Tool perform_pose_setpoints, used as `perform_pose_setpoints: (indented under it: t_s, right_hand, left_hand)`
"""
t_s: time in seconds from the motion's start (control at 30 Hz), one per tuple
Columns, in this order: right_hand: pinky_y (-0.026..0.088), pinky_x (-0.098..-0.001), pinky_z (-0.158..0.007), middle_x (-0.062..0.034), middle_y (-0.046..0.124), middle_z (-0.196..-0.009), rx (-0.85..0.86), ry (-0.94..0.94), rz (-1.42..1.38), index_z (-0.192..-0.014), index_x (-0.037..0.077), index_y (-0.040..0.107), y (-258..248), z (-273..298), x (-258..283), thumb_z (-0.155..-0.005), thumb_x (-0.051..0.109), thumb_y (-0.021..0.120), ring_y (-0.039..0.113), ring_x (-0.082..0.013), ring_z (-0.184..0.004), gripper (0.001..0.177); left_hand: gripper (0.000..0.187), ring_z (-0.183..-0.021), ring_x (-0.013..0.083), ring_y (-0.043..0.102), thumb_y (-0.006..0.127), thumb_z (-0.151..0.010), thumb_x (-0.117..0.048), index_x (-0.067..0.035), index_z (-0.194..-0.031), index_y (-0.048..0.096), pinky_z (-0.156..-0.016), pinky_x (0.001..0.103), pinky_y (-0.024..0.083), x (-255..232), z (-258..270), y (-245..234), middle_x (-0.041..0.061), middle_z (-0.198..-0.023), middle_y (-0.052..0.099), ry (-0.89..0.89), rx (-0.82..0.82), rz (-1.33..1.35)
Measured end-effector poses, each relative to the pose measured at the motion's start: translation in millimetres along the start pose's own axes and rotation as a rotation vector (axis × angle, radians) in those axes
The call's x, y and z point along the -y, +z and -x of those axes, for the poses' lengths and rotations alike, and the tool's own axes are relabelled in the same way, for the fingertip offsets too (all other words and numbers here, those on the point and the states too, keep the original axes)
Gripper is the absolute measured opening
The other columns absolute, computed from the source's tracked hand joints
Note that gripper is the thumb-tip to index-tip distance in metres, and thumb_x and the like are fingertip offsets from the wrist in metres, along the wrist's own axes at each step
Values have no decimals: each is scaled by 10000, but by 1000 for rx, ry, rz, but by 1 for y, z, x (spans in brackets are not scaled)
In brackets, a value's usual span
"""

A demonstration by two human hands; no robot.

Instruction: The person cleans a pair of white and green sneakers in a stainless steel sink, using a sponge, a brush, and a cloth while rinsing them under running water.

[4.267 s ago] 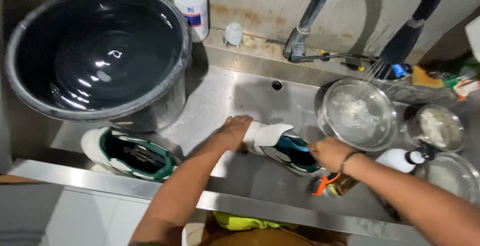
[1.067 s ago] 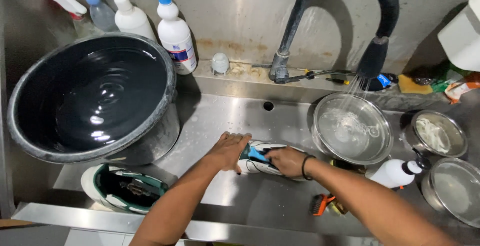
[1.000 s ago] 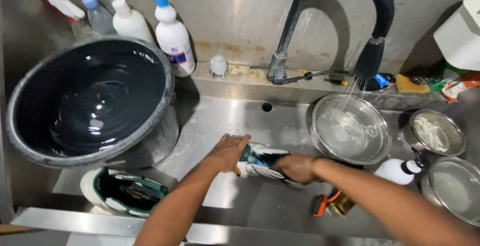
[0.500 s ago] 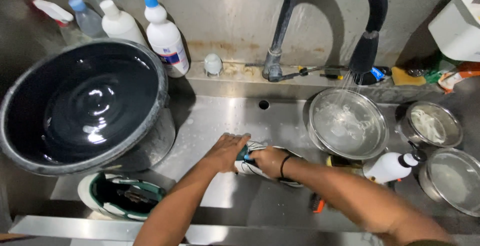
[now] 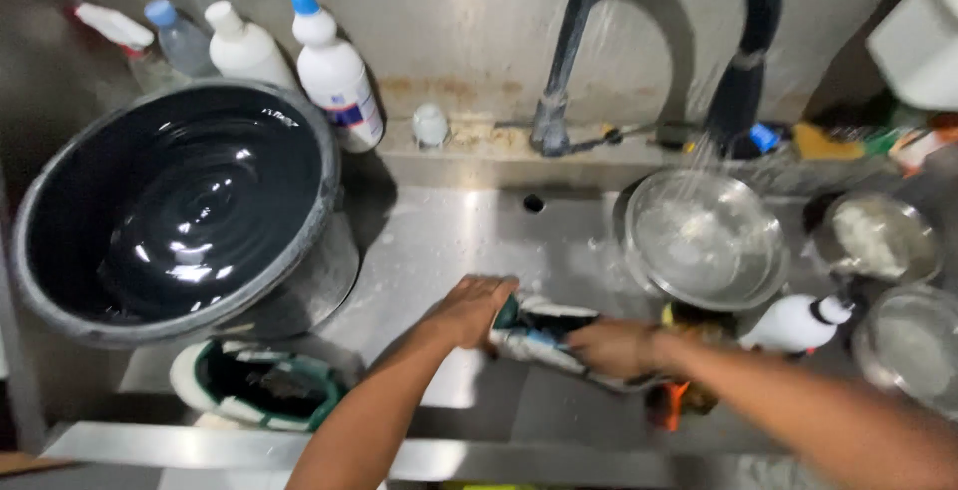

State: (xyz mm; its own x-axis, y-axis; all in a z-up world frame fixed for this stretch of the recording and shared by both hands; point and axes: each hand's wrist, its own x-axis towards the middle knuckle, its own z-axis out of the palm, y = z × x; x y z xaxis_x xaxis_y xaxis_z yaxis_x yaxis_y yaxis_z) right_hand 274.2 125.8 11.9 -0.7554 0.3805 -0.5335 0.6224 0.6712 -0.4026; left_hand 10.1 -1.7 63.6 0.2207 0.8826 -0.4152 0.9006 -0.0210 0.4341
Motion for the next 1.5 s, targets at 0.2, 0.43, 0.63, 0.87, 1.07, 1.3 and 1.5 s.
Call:
perform_pose_setpoints:
  t_s: [0.2, 0.43, 0.63, 0.87, 1.07, 1.3, 1.5]
  right_hand:
    - [629, -403, -794, -57, 783, -1055, -57, 56, 105, -1268, 313, 691, 0, -9, 19, -1026, 256, 345, 763, -287, -955, 426]
    - [612, -304, -870, 49, 769, -1074, 138, 189, 310, -1185, 394, 728, -28, 51, -3, -1008, 358, 394, 737, -161, -1073, 379]
    - [603, -356, -825, -46, 756, -1049, 48, 49, -30, -1160, 228, 714, 19, -3, -36, -989, 263, 407, 740, -257, -997, 354]
    - [569, -370, -974, -12, 774, -1156, -34, -38, -30, -1246, 292, 707, 22, -10, 5, -984, 302, 467, 705, -237, -1144, 356]
    - [603, -325, -835, 13, 785, -1036, 101, -11, 125, -1149, 310, 728, -12, 47, 1, -971, 305, 483, 746, -204, -1013, 303]
    - [603, -378, -797, -26, 771, -973, 112, -16, 157, -1164, 247, 714, 20, 23, -13, -973, 197, 458, 742, -262, -981, 323]
    - [608, -408, -790, -108, 769, -960, -8, 62, 173, -1175, 191, 733, -5, 17, 28, -950, 123, 502, 761, -319, -959, 330]
  left_hand:
    - [1153, -1510, 319, 324, 906, -704, -342, -96, -1598, 222, -1266, 452, 153, -19, -2, -9, 175, -1572, 427, -8, 51, -95]
    - [1149, -1509, 342, 325, 894, -709, -327, -129, -1608, 206, -1272, 466, 137, -14, -2, -8, 170, -1565, 425, -8, 30, 37]
    - [912, -1351, 309, 543, 969, -594, -246, -146, -1390, 536, -1183, 481, 360, -18, 8, -26, 99, -1334, 650, 13, -56, 26]
    - [1082, -1500, 340, 346, 911, -704, -255, -117, -1583, 296, -1273, 476, 161, -20, 7, -22, 168, -1557, 457, -39, 60, 5]
    - [1042, -1521, 304, 297, 855, -761, -346, -117, -1579, 251, -1283, 435, 138, -10, 6, -8, 141, -1573, 423, -46, 105, -35]
    - [1071, -1507, 326, 320, 893, -691, -328, -111, -1561, 307, -1278, 449, 152, -19, 14, -16, 146, -1542, 460, -12, 89, -5]
    - [1053, -1472, 338, 395, 944, -633, -294, -129, -1525, 409, -1272, 466, 194, -11, -15, -4, 144, -1503, 529, 7, 36, 3]
